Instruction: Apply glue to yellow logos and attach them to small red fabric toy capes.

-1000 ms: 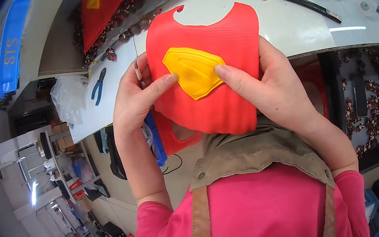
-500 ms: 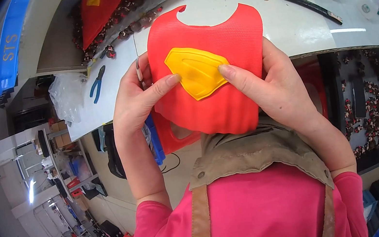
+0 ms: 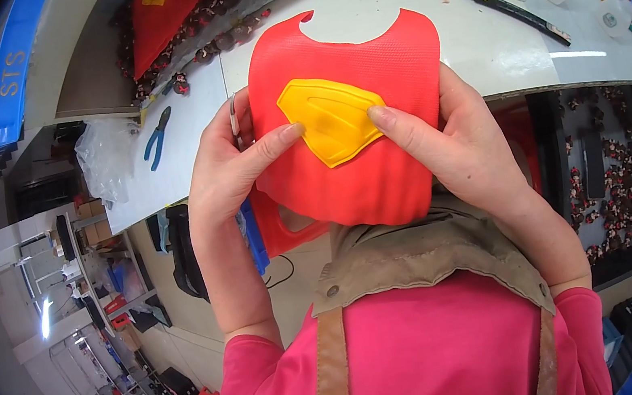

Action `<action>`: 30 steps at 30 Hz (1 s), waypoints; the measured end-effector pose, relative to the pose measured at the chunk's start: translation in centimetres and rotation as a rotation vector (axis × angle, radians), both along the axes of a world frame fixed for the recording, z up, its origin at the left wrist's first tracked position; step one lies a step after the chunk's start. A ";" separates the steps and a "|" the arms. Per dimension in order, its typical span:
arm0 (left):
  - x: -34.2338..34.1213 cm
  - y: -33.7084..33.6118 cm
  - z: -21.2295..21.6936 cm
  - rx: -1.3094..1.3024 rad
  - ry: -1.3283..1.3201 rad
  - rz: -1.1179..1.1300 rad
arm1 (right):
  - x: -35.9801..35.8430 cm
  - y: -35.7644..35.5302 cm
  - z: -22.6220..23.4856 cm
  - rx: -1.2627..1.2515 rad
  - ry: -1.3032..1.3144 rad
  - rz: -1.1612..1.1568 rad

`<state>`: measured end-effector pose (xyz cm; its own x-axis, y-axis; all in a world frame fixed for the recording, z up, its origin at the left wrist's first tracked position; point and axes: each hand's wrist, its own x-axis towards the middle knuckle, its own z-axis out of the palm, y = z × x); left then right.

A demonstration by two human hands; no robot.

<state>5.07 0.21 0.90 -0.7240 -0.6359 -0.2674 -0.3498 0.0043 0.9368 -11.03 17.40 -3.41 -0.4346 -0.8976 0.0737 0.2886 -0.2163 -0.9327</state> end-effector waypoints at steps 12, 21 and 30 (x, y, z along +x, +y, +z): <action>0.2 0.5 0.4 -0.082 0.072 0.013 | 0.1 0.9 1.8 0.024 0.161 -0.018; 1.8 6.5 4.6 -0.176 0.444 0.361 | -1.1 2.8 5.9 -0.276 0.525 0.115; 1.1 5.9 2.9 -0.678 0.494 0.284 | -2.4 1.7 6.1 -0.508 0.571 0.328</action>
